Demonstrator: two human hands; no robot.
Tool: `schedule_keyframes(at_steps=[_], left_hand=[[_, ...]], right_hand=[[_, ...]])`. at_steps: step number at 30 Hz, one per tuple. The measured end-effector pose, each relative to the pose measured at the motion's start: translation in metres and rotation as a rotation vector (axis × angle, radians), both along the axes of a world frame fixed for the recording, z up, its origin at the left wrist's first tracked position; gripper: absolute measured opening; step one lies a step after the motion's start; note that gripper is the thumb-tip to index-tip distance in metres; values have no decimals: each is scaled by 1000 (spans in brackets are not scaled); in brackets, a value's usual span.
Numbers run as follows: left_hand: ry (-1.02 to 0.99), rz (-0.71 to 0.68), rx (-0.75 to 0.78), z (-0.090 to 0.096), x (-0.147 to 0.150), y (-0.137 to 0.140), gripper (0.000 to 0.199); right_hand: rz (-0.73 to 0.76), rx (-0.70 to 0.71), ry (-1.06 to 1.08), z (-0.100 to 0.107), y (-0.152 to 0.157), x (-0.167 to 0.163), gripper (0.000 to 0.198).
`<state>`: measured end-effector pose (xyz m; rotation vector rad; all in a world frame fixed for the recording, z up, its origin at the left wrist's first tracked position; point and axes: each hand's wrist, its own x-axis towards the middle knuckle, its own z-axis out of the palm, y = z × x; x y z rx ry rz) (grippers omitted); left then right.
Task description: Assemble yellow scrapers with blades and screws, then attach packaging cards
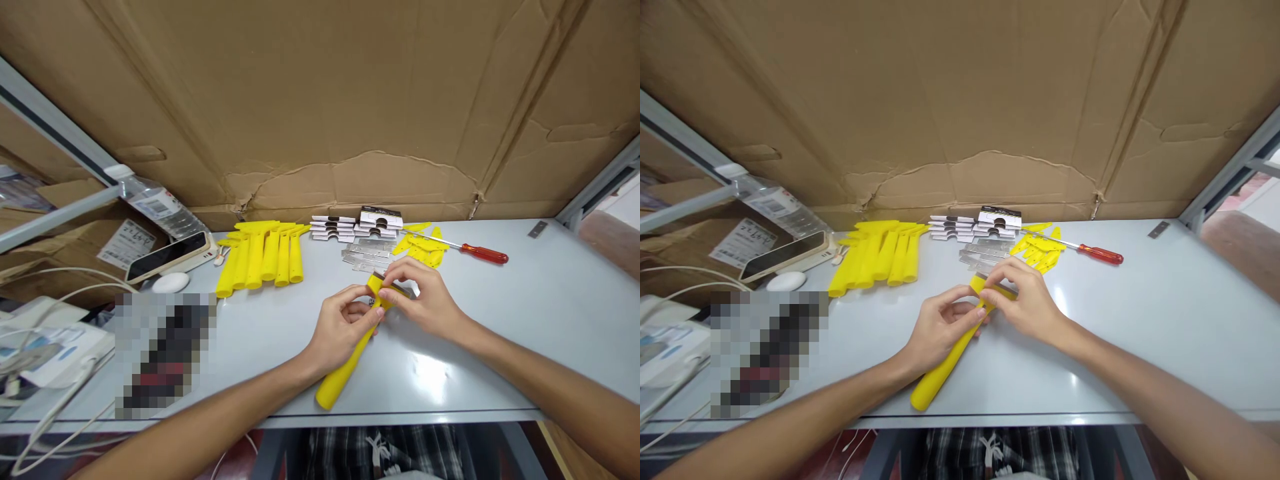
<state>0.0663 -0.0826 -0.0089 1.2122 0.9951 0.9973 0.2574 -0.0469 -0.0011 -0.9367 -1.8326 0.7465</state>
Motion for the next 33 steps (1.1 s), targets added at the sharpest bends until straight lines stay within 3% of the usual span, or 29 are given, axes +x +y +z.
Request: schedule_keyframes(at_steps=[12, 17, 21, 24, 26, 28, 31, 33], left_hand=[[4, -14, -35, -3, 0, 3, 41], [-26, -21, -61, -1, -2, 5, 46], [-82, 102, -63, 3, -9, 14, 47], [-187, 252, -82, 3, -14, 25, 42], [-260, 306, -129, 3, -17, 31, 39], [-305, 323, -173, 3, -17, 34, 37], [-320, 320, -194, 2, -18, 34, 34], [-319, 316, -193, 2, -17, 33, 33]], right_hand=[[33, -14, -51, -3, 1, 3, 13], [-37, -10, -28, -2, 5, 3, 23], [-199, 136, -71, 8, 27, 36, 33], [-388, 274, -403, 24, 51, 85, 31], [-452, 199, -699, 35, 64, 119, 36], [-393, -23, -871, 43, 73, 146, 45], [-294, -278, -988, 48, 79, 168, 50], [-270, -313, -1009, 48, 81, 175, 49]])
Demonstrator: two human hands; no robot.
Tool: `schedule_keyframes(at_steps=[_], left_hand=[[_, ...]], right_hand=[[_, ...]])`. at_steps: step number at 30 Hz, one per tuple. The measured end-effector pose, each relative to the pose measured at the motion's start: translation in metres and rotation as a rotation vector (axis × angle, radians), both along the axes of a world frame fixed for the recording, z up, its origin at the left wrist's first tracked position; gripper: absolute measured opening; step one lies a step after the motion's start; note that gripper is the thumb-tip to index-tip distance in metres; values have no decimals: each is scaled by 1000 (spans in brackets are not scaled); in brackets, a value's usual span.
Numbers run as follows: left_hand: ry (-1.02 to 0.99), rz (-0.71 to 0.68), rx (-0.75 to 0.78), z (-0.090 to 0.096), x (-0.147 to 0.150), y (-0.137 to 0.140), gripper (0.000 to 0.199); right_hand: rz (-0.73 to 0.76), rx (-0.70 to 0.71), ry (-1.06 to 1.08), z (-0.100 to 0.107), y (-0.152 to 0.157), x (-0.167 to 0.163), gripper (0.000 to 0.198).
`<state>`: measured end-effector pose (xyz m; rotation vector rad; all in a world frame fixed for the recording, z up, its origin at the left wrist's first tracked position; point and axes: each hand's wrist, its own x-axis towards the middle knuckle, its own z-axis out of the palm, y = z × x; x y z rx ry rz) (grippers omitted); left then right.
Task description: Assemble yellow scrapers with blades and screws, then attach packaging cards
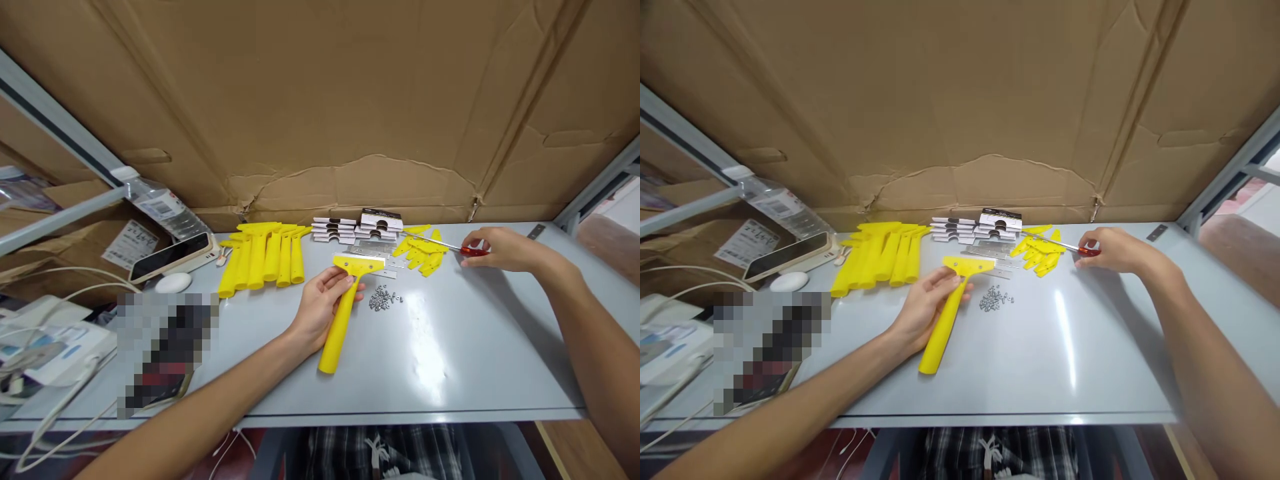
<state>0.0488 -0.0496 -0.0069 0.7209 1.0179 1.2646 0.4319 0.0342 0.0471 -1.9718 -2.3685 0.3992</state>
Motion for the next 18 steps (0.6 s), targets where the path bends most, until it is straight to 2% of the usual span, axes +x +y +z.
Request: schedule_keyframes(at_steps=[3, 9, 14, 16, 18], left_hand=[[0, 0, 4, -1, 0, 0, 33], [13, -6, 20, -2, -1, 1, 36], [36, -11, 20, -1, -1, 1, 38], [70, -16, 40, -1, 0, 0, 41], [119, -28, 85, -1, 0, -2, 43]], right_hand=[[9, -4, 26, -3, 4, 7, 47], [10, -107, 115, -15, 15, 25, 45], [30, -86, 131, -12, 17, 32, 34], [1, -59, 236, -6, 12, 31, 33], [-67, -5, 428, 2, 3, 29, 32]])
